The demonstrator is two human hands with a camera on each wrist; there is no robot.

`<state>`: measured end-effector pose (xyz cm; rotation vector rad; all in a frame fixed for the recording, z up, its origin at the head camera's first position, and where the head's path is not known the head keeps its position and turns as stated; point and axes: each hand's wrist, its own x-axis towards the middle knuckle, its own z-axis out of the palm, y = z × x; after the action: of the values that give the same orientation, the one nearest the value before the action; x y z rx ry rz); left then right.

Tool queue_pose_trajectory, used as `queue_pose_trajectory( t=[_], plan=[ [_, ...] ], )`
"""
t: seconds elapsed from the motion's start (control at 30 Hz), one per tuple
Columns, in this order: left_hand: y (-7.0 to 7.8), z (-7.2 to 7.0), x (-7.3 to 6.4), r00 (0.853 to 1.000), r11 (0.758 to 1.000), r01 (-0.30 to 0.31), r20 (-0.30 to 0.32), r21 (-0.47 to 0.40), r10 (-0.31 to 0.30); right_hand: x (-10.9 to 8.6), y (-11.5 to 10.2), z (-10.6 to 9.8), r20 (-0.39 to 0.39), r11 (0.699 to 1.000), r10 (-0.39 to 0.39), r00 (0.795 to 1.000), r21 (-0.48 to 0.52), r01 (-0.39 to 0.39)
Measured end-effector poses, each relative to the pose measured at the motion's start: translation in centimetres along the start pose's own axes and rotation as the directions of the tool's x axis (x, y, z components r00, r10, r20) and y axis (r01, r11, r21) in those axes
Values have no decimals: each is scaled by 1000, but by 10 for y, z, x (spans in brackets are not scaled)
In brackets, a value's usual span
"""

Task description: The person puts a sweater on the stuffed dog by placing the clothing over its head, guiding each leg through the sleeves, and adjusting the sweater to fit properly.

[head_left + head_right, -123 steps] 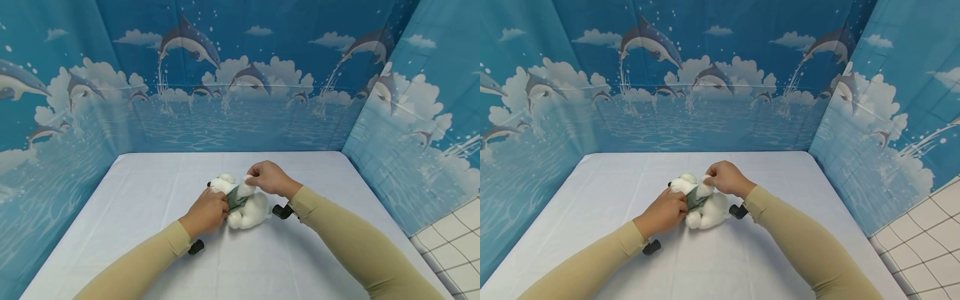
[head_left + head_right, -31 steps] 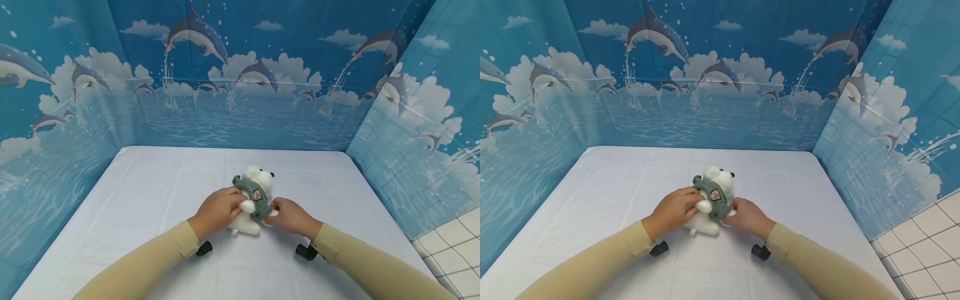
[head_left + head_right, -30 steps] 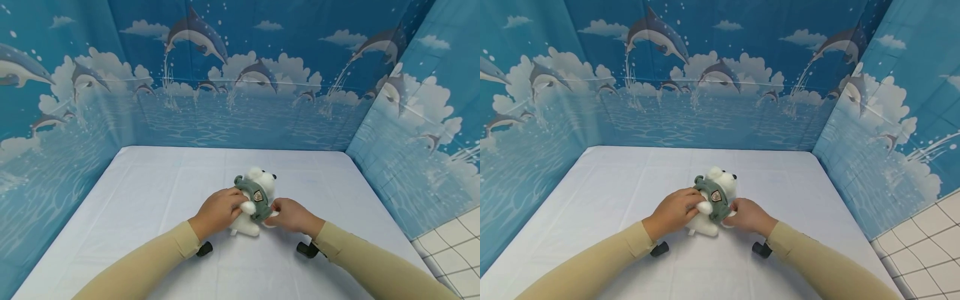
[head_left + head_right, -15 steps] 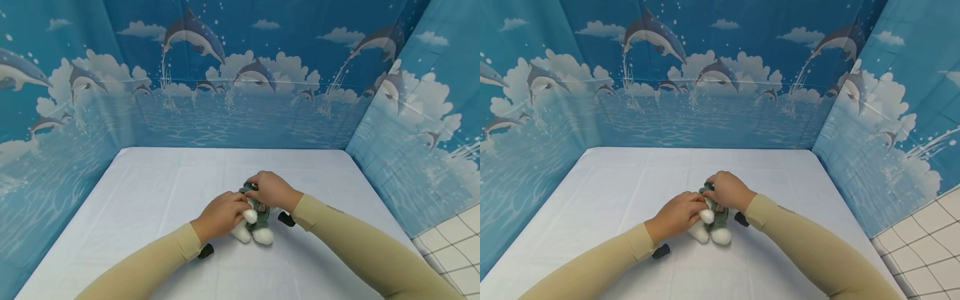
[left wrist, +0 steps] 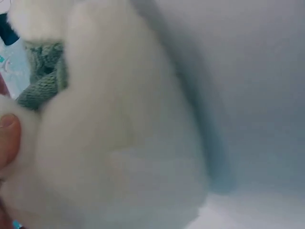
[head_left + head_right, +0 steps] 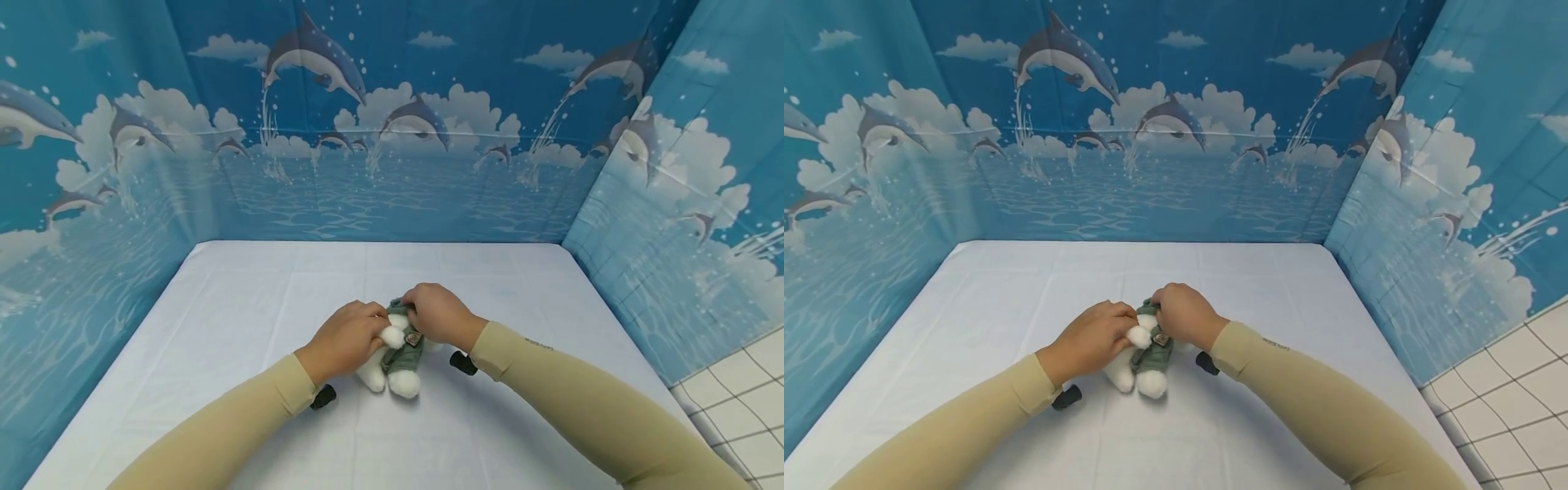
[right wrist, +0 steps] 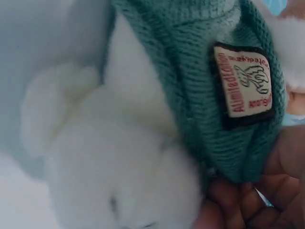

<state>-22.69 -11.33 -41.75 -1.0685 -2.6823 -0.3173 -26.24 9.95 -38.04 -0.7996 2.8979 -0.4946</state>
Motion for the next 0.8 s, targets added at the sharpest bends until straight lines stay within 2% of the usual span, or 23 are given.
queue_pose_trajectory(
  t=[0.2,0.43,0.8],
  plan=[
    [0,-4,6,997,999,41,66,29,-43,-6,6,7,-71,996,10,997,91,-4],
    [3,-5,12,993,997,75,94,22,-76,-12,9,11,-132,983,7,991,184,17],
    [4,-3,20,979,983,167,132,-73,-156,-20,7,13,-180,975,-22,983,214,61]
  ],
)
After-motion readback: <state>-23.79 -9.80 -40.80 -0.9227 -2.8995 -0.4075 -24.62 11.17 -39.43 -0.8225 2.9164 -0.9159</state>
